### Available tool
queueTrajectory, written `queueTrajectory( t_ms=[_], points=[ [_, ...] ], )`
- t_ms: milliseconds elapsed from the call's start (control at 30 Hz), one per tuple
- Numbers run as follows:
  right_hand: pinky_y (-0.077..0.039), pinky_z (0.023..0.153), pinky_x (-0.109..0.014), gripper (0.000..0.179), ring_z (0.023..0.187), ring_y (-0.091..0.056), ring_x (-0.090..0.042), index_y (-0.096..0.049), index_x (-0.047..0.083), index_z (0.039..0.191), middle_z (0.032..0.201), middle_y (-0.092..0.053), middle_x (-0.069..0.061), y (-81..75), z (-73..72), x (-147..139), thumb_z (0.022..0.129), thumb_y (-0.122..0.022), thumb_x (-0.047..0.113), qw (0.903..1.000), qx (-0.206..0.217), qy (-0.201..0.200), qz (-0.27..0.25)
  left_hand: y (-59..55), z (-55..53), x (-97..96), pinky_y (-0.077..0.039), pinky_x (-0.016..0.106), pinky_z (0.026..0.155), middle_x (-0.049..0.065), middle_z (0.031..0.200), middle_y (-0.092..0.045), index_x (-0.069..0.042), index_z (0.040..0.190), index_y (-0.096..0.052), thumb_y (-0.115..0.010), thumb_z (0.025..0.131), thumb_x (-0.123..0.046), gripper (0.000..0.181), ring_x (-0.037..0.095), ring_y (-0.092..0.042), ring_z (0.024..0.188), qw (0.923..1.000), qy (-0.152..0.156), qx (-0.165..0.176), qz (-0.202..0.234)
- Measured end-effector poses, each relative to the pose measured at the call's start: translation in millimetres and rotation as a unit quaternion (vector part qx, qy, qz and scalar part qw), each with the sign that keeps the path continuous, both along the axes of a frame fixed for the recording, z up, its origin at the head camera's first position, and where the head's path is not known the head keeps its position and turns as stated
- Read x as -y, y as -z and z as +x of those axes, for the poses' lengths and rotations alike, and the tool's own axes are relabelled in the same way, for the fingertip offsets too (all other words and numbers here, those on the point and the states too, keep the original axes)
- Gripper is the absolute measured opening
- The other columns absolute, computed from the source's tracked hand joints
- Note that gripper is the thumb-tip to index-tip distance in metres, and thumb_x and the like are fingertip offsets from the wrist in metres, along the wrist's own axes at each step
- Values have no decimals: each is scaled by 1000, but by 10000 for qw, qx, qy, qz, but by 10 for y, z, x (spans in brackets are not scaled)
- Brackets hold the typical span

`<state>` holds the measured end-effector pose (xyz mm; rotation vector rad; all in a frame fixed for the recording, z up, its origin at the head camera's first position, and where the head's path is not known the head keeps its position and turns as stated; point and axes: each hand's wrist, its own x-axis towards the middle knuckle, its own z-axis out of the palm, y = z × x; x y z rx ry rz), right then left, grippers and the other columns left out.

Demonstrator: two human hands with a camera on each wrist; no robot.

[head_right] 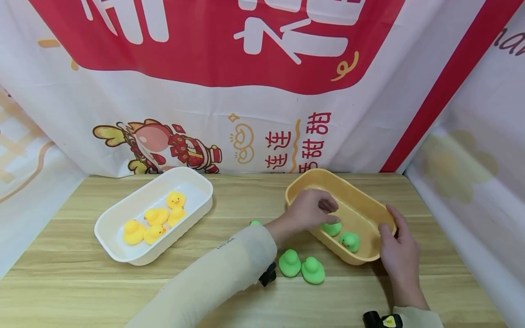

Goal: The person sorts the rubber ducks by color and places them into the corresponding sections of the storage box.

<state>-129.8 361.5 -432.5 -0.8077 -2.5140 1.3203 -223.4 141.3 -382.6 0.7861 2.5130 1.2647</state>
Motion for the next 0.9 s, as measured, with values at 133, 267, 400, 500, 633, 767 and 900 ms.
queueTrajectory(
  t_ms=[133, 267, 400, 500, 633, 767, 900],
  points=[
    [-28, 132, -60, 58, 160, -33, -39, -32, 35, 170, 177, -32, -7, -9, -4, 7, 112, -40, 38, 10000, -17, 33, 0, 9, -33, 35, -53, 9, 76, 2, 100, -82, -6, 106, -81, -91, 88, -14, 21, -4, -65, 79, 9954, -38, 572, 770],
    [-28, 132, -60, 58, 161, -33, -40, -32, 34, 169, 177, -32, -7, -19, -4, 14, 112, -40, 37, 10000, -23, 53, 7, 5, -48, 62, -55, 11, 75, 1, 94, -81, -5, 105, -81, -91, 87, -10, 22, -4, -65, 77, 9868, -74, 983, 1281],
    [-30, 132, -57, 57, 159, -36, -38, -34, 35, 169, 175, -35, -6, -10, 4, 8, 112, -41, 38, 10000, -17, 90, 35, 21, -46, 92, -55, 10, 78, 8, 103, -82, -2, 109, -80, -90, 88, -10, 24, -6, -64, 79, 9868, 150, 884, 1348],
    [-30, 131, -57, 57, 158, -36, -37, -34, 36, 168, 175, -35, -6, 3, 2, 2, 112, -41, 38, 10000, -23, 74, 33, 41, -44, 106, -54, 9, 79, 12, 109, -82, -1, 110, -79, -90, 89, -12, 26, -7, -63, 80, 9890, 270, 662, 1292],
    [-30, 131, -55, 57, 158, -36, -37, -35, 37, 168, 175, -35, -5, 9, 8, -3, 111, -42, 39, 9999, -43, 79, 48, 39, -19, 102, -55, 9, 80, 8, 106, -82, -5, 109, -80, -91, 88, -13, 25, -5, -65, 82, 9909, 120, 551, 1222],
    [-29, 131, -53, 57, 157, -37, -37, -36, 38, 168, 175, -36, -5, 10, 14, -2, 111, -43, 39, 9999, -15, 115, 2, -5, 29, 126, -55, 9, 81, 4, 108, -81, -8, 111, -79, -92, 87, -13, 28, -1, -68, 88, 9910, -227, 529, 1210],
    [-29, 131, -57, 57, 158, -36, -39, -34, 37, 168, 175, -35, -8, 1, -2, -7, 112, -41, 40, 10000, 19, 72, 36, -102, 126, 216, -56, 11, 82, 2, 108, -79, -6, 113, -78, -91, 88, -11, 29, 8, -73, 96, 9842, -480, 515, 1624]
  ],
)
